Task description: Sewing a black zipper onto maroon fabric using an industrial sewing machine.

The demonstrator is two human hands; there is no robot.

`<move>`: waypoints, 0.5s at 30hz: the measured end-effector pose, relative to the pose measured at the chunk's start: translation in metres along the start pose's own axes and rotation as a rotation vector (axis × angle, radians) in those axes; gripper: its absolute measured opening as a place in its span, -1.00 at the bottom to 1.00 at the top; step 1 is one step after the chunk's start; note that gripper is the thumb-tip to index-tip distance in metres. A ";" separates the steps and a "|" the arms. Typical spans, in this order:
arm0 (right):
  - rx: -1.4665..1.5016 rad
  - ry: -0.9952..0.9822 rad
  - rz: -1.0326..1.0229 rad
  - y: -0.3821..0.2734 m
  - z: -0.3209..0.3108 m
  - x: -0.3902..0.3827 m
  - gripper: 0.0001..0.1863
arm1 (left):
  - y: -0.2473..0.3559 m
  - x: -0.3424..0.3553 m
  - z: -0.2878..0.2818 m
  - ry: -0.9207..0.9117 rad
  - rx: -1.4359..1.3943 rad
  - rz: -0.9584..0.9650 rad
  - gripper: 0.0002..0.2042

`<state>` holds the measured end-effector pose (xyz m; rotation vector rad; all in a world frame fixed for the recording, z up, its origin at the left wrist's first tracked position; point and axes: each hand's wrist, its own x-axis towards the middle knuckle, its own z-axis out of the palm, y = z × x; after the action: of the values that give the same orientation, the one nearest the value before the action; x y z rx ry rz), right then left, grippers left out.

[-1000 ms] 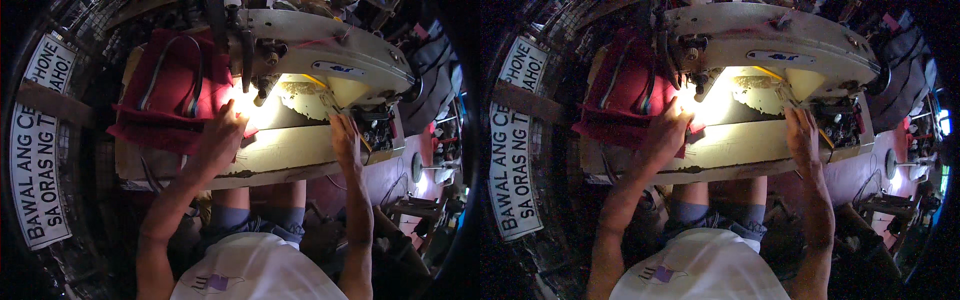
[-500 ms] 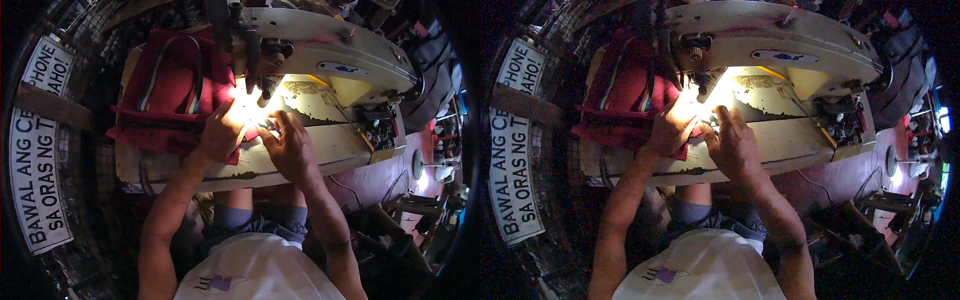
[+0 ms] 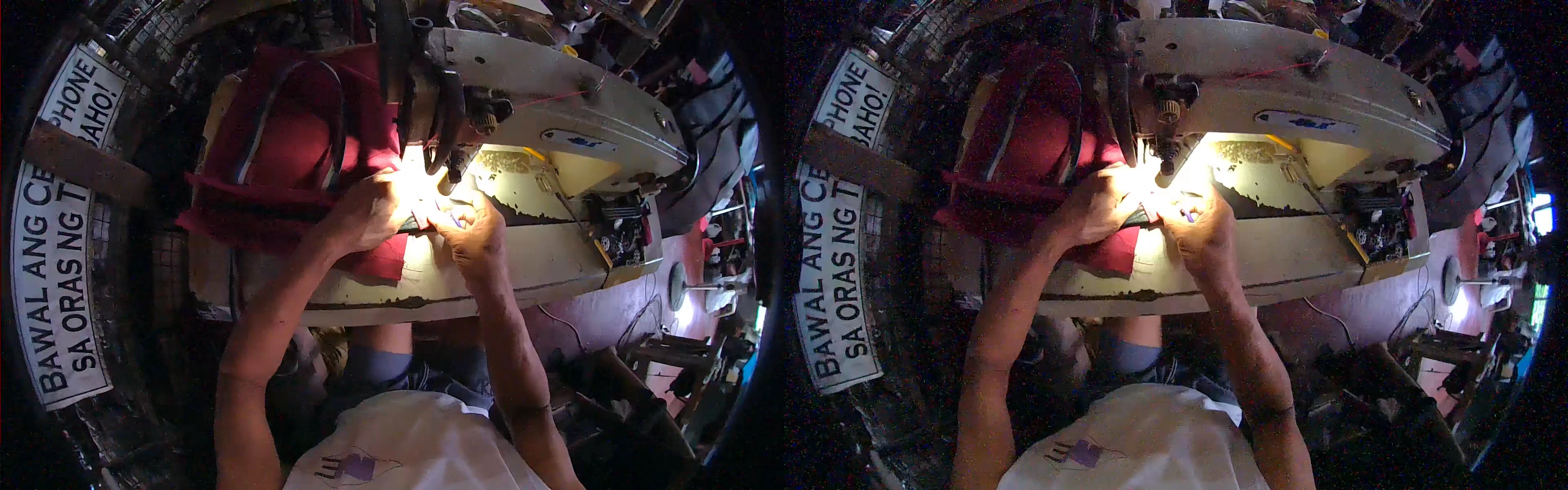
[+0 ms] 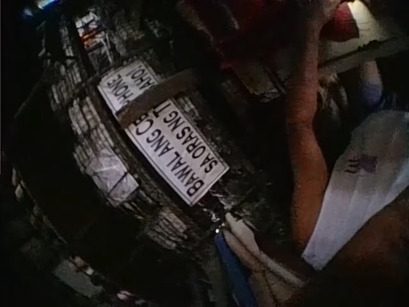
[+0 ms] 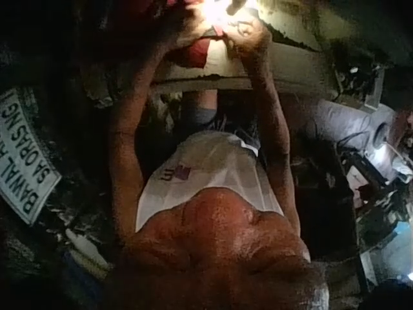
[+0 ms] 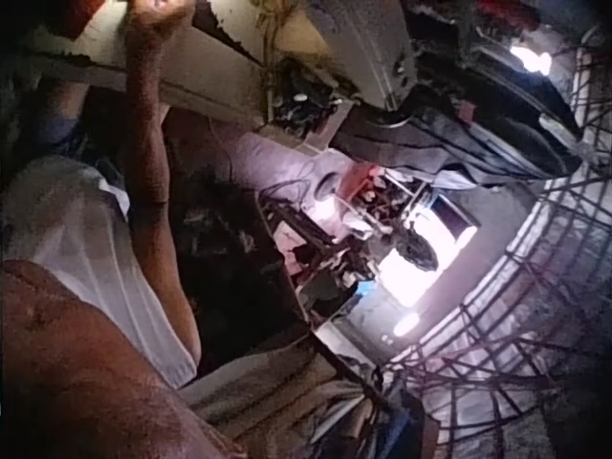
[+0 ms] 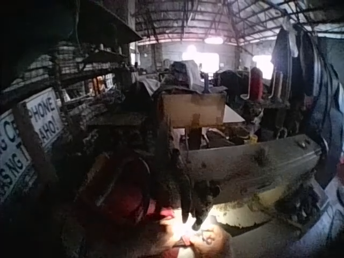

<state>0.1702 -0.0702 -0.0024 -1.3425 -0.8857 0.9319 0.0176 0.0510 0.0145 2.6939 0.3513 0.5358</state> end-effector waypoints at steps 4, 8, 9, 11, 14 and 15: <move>-0.024 0.004 0.117 -0.008 -0.003 0.005 -0.63 | 0.014 0.012 -0.014 -0.040 -0.343 -0.199 -0.83; -0.112 0.034 0.032 0.003 -0.004 0.007 -0.65 | 0.009 0.014 -0.010 -0.061 -0.392 -0.335 -0.78; -0.107 0.038 0.044 0.002 -0.003 0.006 -0.66 | 0.008 0.013 -0.009 -0.016 -0.344 -0.218 -0.80; -0.102 0.047 0.056 0.002 -0.003 0.007 -0.68 | 0.009 0.015 -0.012 -0.008 -0.321 -0.212 -0.81; -0.149 0.065 0.036 0.003 -0.003 0.007 -0.68 | 0.011 0.013 -0.010 0.036 -0.316 -0.278 -0.82; -0.208 0.075 0.036 0.003 -0.003 0.007 -0.67 | 0.011 0.011 -0.007 0.071 -0.335 -0.348 -0.82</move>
<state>0.1753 -0.0653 -0.0055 -1.5653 -0.9228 0.8285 0.0266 0.0470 0.0284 2.2326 0.6702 0.5313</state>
